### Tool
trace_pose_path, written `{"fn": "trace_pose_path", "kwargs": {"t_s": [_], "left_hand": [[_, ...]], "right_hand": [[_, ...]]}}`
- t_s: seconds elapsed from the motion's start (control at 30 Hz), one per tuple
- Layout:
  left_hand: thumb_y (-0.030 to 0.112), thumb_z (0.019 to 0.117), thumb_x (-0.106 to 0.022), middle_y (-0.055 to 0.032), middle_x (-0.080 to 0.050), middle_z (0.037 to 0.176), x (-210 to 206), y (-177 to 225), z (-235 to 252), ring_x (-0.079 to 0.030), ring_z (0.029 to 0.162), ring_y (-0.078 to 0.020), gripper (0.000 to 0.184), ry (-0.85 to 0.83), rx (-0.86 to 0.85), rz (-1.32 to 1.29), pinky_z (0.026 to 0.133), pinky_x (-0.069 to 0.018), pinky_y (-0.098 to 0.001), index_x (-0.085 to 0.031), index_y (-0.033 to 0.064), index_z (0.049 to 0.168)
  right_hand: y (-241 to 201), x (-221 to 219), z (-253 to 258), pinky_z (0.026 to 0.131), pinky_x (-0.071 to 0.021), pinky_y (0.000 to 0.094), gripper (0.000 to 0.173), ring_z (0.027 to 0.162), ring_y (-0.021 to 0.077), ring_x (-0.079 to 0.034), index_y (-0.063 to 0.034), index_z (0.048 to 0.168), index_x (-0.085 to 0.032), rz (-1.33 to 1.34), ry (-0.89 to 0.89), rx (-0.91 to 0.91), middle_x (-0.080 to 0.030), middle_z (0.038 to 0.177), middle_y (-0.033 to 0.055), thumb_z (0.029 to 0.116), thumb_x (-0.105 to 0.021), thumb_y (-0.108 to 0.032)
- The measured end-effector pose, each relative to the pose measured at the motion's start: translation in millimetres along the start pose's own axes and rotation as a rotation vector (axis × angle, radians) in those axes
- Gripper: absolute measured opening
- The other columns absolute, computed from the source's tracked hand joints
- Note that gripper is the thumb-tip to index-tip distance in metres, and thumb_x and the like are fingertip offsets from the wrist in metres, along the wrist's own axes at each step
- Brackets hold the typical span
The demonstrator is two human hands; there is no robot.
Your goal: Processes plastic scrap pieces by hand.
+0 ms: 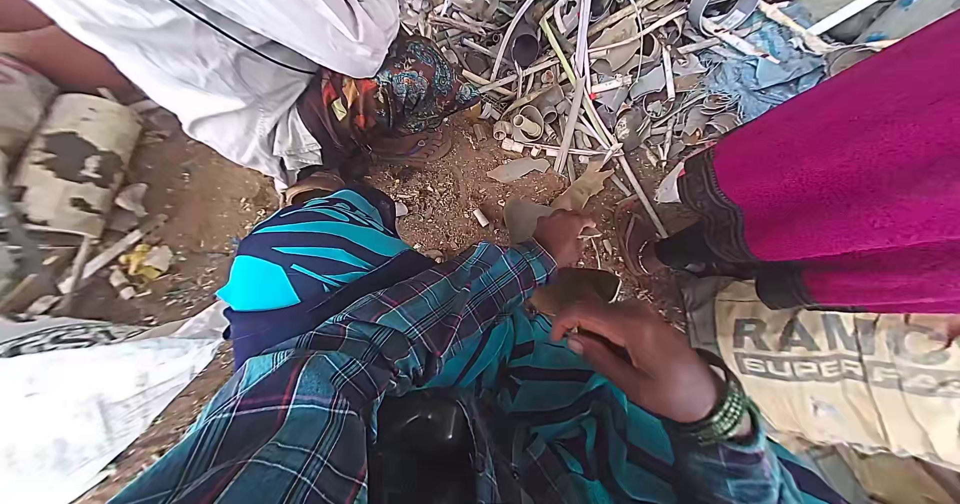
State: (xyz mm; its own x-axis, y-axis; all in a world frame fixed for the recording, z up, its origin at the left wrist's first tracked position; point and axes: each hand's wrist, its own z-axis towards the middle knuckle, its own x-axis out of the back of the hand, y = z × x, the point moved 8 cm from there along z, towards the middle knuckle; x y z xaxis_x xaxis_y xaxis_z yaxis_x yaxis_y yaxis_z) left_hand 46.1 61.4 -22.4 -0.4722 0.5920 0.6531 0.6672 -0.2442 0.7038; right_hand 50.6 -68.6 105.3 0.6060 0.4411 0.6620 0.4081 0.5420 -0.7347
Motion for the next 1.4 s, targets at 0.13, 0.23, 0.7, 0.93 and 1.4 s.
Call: {"fn": "trace_pose_path", "kwargs": {"t_s": [0.13,0.23,0.7,0.93,1.4], "left_hand": [[0.0,0.0971,-0.06,-0.0182,-0.062,0.139,4.0,-7.3,3.5,-0.053,0.134,-0.0386,0.035,0.169,-0.151,-0.115,0.111,-0.0399,-0.0573,-0.066,0.0018,0.131],[0.001,0.0998,-0.057,-0.0205,-0.058,0.142,12.6,4.2,-3.7,-0.048,0.139,-0.0396,0.036,0.069,-0.052,-0.161,0.11,-0.0364,-0.0623,-0.062,0.0011,0.136],[0.002,0.1005,-0.057,-0.0201,-0.057,0.144,9.4,0.7,0.6,-0.047,0.139,-0.0393,0.037,0.127,-0.044,-0.171,0.109,-0.0364,-0.063,-0.061,0.0005,0.137],[-0.001,0.0997,-0.056,-0.0207,-0.057,0.143,17.4,-2.2,-1.1,-0.049,0.137,-0.039,0.036,0.161,-0.056,-0.196,0.11,-0.0375,-0.0605,-0.061,-0.0012,0.136],[0.001,0.1019,-0.054,-0.0196,-0.055,0.145,18.0,-5.3,1.3,-0.045,0.141,-0.0392,0.037,0.191,0.012,-0.263,0.11,-0.0334,-0.0657,-0.059,0.0008,0.139]], "right_hand": [[-38.2,-26.3,-9.7,0.053,-0.0523,0.0311,0.014,0.058,0.0186,-0.065,-0.0039,0.095,-0.069,-0.064,-0.116,0.086,-0.067,0.069,0.0078,0.0943,-0.056,-0.007],[-11.6,-58.8,3.5,0.052,-0.0554,0.0436,0.012,0.06,0.0285,-0.069,-0.0019,0.087,-0.069,-0.197,-0.077,-0.036,-0.066,0.067,0.012,0.0921,-0.06,-0.007],[0.5,-88.7,7.4,0.057,-0.056,0.052,0.012,0.068,0.0378,-0.072,0.0008,0.094,-0.072,-0.314,-0.231,-0.226,-0.069,0.075,0.0189,0.0952,-0.061,-0.005],[-52.5,-68.0,-9.9,0.042,-0.0509,0.0356,0.007,0.049,0.0216,-0.064,-0.007,0.084,-0.07,-0.394,-0.06,-0.011,-0.063,0.062,0.0071,0.0879,-0.064,-0.007],[-30.8,-94.1,1.5,0.046,-0.0531,0.0391,0.006,0.053,0.0267,-0.067,-0.0048,0.089,-0.072,-0.505,-0.092,-0.117,-0.065,0.065,0.0111,0.0857,-0.067,-0.006]]}}
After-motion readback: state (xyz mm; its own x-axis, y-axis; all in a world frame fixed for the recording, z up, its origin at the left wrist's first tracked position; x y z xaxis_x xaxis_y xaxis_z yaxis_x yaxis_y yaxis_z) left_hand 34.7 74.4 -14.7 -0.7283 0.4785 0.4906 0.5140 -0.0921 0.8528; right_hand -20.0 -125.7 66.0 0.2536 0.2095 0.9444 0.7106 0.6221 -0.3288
